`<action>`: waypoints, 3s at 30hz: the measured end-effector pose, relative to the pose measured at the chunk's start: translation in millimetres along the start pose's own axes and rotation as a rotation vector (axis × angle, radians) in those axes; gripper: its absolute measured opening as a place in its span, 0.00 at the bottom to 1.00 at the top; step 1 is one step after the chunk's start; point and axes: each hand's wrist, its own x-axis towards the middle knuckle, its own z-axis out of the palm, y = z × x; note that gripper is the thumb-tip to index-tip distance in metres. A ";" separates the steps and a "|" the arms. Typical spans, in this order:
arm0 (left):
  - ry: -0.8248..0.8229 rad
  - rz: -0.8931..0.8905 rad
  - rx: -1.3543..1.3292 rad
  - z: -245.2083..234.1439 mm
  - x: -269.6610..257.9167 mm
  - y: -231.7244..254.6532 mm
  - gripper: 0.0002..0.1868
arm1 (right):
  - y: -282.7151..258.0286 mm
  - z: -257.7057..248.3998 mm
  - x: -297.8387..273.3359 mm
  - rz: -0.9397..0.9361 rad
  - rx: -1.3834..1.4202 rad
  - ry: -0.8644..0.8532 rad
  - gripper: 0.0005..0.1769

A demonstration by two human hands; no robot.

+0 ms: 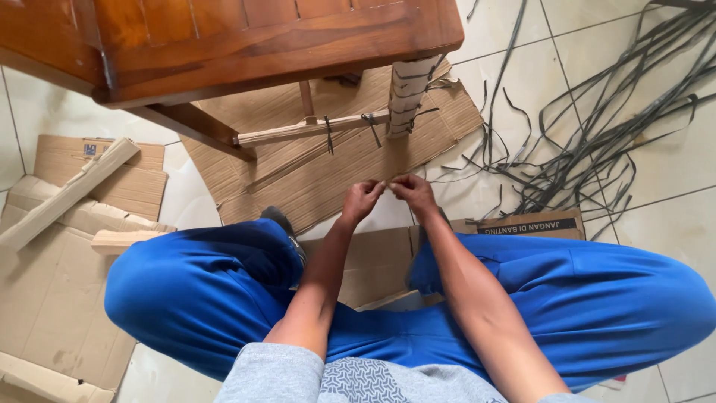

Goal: Wrapping the legs of a wooden chair with synthetic weaving strips.

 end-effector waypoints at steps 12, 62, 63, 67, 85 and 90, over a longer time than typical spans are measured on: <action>0.121 -0.059 -0.388 -10.4 17.1 -28.0 0.15 | -34.2 20.4 -26.5 0.046 -0.297 -0.246 0.17; 0.388 -0.027 0.041 -46.3 -21.8 8.1 0.08 | -74.0 102.6 -30.3 0.080 -0.224 -0.162 0.17; 0.335 -0.010 0.056 -47.9 -22.9 9.6 0.09 | -68.4 101.8 -24.8 0.100 -0.174 -0.138 0.17; 0.253 -0.027 0.067 -46.0 -25.7 5.7 0.10 | -23.9 95.6 9.8 0.128 -0.104 -0.047 0.14; 1.369 0.384 -0.138 -254.1 29.8 55.2 0.39 | -253.3 79.2 -22.2 -0.888 -0.156 0.340 0.10; 1.117 0.600 -0.603 -287.3 5.4 122.3 0.27 | -271.9 88.6 -37.1 -0.946 -0.277 0.239 0.15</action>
